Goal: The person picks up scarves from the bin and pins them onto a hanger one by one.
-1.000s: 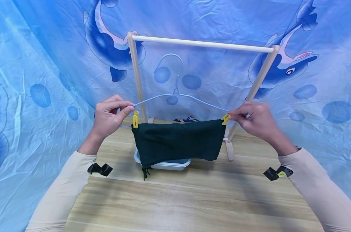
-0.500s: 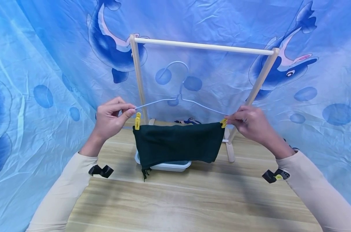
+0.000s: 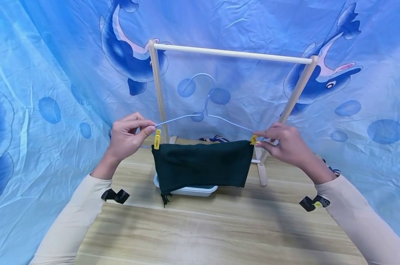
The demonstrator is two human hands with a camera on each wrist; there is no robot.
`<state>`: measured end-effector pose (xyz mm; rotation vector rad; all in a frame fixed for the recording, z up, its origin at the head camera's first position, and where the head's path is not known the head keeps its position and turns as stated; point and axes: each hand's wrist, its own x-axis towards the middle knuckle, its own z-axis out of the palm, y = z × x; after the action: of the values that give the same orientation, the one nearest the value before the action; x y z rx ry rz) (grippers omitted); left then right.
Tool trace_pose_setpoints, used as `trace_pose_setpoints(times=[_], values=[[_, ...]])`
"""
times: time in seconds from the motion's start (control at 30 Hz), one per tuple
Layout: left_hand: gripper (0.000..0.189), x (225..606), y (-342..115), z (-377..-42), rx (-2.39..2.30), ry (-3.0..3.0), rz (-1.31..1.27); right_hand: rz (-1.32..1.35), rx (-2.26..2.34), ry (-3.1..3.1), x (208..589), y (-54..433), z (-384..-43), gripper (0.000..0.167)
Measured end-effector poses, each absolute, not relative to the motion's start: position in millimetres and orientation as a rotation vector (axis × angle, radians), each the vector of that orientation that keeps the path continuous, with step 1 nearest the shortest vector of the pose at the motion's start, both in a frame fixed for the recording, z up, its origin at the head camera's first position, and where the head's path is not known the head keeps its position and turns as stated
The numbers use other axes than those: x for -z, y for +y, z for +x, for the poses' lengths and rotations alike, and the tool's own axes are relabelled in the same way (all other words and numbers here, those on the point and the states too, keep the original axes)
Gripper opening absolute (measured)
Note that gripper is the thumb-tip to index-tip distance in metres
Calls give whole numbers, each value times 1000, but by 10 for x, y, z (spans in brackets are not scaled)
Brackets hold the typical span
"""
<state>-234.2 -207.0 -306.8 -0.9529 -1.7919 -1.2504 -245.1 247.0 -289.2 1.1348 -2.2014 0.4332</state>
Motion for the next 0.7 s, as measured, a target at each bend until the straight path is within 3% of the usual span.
trace_pose_setpoints(times=[0.7], values=[[17, 3104, -2108, -2362, 1246, -1882, -910, 1061, -664, -2179, 2838, 2467, -2451, 40]])
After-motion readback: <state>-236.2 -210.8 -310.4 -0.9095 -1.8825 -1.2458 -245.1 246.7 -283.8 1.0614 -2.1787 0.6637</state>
